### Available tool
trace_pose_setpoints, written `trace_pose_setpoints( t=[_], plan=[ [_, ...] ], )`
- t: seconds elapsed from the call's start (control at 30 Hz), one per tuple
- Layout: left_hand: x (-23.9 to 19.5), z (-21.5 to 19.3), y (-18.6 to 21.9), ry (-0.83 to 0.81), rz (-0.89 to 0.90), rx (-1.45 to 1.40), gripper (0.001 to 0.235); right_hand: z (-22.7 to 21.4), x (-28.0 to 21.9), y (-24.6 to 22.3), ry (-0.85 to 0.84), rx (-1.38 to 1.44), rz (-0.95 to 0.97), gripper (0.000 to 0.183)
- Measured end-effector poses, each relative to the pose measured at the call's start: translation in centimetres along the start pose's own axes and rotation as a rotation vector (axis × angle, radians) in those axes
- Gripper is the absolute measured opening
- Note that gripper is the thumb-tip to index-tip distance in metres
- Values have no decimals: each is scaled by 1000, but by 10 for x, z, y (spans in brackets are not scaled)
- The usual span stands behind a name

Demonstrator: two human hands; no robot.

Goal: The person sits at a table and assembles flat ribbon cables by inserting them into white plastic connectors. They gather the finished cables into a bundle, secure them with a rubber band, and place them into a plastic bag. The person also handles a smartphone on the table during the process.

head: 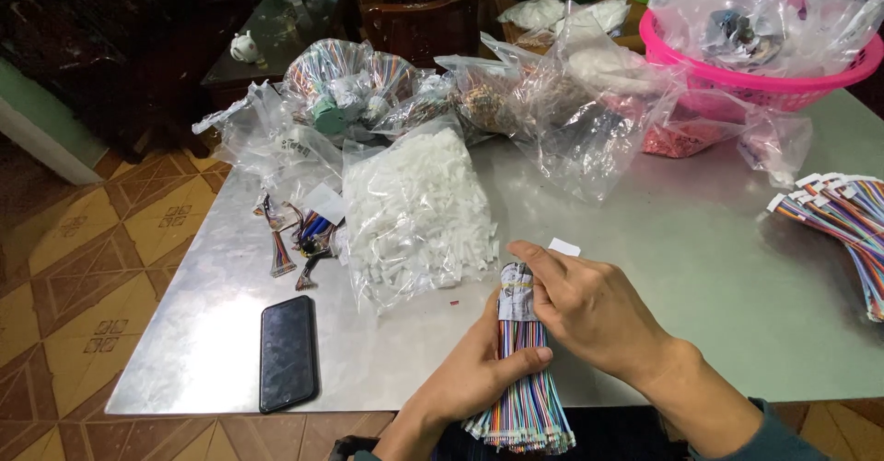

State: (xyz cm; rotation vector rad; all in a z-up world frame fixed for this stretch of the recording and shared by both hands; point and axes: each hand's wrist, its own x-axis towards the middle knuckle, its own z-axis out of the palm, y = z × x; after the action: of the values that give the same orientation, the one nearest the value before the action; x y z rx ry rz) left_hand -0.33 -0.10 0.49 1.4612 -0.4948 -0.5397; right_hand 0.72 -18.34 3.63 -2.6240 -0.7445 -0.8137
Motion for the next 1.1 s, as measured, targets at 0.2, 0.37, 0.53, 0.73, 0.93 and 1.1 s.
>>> trace_pose_setpoints(
  t=[0.2, 0.37, 0.53, 0.73, 0.93, 1.1],
  plan=[
    [1, -3, -3, -15, 84, 38, 85, 3, -1, 12, -40, 199, 104, 59],
    [1, -3, -2, 8, 4, 16, 83, -3, 5, 11, -80, 457, 268, 49],
    [0, -6, -1, 5, -27, 32, 88, -3, 9, 15, -118, 881, 639, 41],
    [-1, -7, -3, -22, -61, -40, 90, 4, 6, 31, -75, 1301, 753, 44],
    [-4, -7, -6, -67, -198, -440, 89, -1, 4, 48, -215, 1588, 914, 29],
    [-1, -13, -21, -150, -125, -523, 99, 0, 0, 58, -292, 1709, 891, 22]
  ],
)
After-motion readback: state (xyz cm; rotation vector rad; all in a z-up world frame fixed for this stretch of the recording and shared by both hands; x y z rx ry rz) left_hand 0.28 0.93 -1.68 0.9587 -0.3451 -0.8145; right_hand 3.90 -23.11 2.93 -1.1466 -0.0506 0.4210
